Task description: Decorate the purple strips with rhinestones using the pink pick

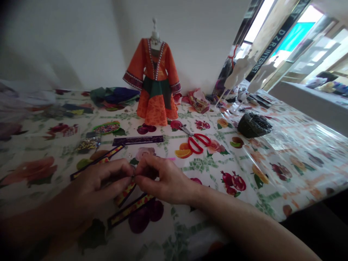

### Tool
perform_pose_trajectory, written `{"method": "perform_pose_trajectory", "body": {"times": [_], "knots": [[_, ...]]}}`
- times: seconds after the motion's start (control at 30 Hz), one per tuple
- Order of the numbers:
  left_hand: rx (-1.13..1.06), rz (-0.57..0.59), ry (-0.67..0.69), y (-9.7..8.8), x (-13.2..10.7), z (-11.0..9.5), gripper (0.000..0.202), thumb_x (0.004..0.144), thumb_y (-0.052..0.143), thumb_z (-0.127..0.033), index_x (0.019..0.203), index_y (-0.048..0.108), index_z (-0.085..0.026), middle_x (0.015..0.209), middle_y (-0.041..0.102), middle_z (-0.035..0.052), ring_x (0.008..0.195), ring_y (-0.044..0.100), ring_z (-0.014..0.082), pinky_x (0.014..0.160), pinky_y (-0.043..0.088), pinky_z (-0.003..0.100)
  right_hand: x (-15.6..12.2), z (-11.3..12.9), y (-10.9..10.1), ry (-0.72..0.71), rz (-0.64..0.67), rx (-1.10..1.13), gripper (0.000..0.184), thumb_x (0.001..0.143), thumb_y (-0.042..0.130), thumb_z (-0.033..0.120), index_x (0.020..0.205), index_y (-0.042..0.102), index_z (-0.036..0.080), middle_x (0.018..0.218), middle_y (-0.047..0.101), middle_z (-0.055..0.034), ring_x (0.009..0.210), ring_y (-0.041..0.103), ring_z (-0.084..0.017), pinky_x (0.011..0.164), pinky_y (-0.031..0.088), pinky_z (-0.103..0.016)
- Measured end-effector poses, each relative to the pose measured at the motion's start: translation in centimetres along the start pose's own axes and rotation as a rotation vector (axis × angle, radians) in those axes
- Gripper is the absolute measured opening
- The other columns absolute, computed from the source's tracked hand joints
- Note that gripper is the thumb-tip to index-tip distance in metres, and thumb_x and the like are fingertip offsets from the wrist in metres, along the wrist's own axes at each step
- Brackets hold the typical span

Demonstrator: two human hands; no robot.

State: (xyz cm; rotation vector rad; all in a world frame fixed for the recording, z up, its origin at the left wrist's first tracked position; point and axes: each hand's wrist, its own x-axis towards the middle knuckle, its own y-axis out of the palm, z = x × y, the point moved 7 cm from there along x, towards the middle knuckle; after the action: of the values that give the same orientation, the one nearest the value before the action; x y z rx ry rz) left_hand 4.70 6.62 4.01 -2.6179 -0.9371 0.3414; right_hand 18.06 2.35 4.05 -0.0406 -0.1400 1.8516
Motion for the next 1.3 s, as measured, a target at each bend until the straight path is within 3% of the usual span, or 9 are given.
{"method": "perform_pose_trajectory", "body": {"times": [0.6, 1.3], "knots": [[0.202, -0.029, 0.029, 0.03, -0.24, -0.66, 0.019, 0.094, 0.048, -0.036, 0.08, 0.052, -0.024, 0.068, 0.053, -0.0051, 0.066, 0.047, 0.0164, 0.059, 0.032, 0.031, 0.28, -0.22, -0.07, -0.002, 0.029, -0.015, 0.006, 0.092, 0.064, 0.019, 0.09, 0.06, 0.015, 0.075, 0.052, 0.0039, 0.064, 0.045, -0.009, 0.056, 0.038, -0.022], [0.21, -0.01, 0.062, 0.07, -0.23, -0.77, 0.017, 0.095, 0.047, -0.036, 0.083, 0.052, -0.024, 0.069, 0.055, -0.0048, 0.066, 0.05, 0.0165, 0.058, 0.034, 0.03, 0.29, -0.31, -0.1, 0.002, 0.032, 0.005, 0.008, 0.092, 0.066, 0.019, 0.088, 0.06, 0.016, 0.076, 0.053, 0.004, 0.065, 0.046, -0.008, 0.057, 0.039, -0.021]]}}
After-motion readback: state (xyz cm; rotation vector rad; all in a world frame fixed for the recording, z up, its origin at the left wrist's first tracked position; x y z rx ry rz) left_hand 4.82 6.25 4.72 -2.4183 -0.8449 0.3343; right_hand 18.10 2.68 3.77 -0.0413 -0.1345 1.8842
